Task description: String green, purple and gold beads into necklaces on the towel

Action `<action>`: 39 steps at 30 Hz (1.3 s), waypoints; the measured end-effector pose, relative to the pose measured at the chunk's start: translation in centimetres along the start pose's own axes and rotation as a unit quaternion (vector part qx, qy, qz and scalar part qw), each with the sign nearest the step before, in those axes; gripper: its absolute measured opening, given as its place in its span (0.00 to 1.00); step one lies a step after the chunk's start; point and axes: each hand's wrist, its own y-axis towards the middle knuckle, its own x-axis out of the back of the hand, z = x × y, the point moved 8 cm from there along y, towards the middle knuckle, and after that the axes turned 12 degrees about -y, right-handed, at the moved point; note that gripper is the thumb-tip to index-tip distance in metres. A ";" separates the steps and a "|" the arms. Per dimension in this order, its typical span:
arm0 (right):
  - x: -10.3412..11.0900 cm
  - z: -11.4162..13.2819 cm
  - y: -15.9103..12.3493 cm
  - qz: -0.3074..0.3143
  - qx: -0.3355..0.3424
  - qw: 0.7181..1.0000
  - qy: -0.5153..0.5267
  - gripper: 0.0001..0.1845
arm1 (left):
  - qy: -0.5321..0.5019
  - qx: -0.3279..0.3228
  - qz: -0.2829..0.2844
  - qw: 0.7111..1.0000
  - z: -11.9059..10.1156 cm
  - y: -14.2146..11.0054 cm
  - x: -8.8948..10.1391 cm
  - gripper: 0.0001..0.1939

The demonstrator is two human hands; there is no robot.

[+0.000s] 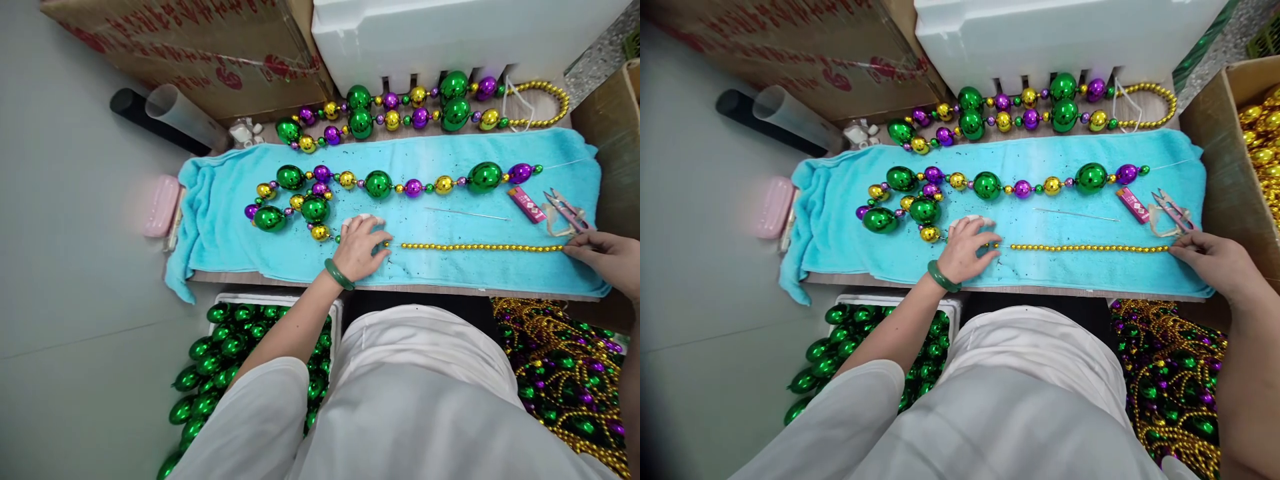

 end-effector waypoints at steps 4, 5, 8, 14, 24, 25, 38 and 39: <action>-0.3 -0.7 0.7 -0.009 0.007 1.000 0.004 0.24 | -0.011 0.026 -0.042 0.999 1.9 -0.9 3.0 0.13; -0.4 -0.8 0.8 -0.012 0.009 1.000 0.002 0.24 | -0.012 0.032 -0.052 0.998 2.3 -1.2 3.8 0.14; -0.3 -0.7 0.9 -0.013 0.009 1.000 -0.008 0.25 | 0.004 0.048 -0.052 0.997 3.3 -2.2 5.0 0.18; 0.0 -0.5 0.5 -0.004 -0.020 1.000 -0.017 0.24 | 0.047 0.055 -0.042 0.997 3.6 -3.2 4.1 0.15; -0.8 -1.6 1.6 -0.007 0.009 1.000 -0.005 0.25 | 0.035 0.047 -0.039 0.998 3.1 -2.9 3.0 0.12; -0.7 -1.5 1.6 -0.009 0.011 1.000 -0.005 0.25 | 0.034 0.048 -0.038 0.998 3.1 -2.9 2.9 0.12; -0.2 -0.8 1.1 -0.002 0.006 1.000 -0.015 0.25 | 0.052 0.058 -0.033 0.996 3.1 -2.9 2.7 0.11; -0.2 -0.8 1.0 -0.003 0.003 1.000 -0.016 0.25 | 0.052 0.060 -0.032 0.996 3.1 -2.9 2.7 0.11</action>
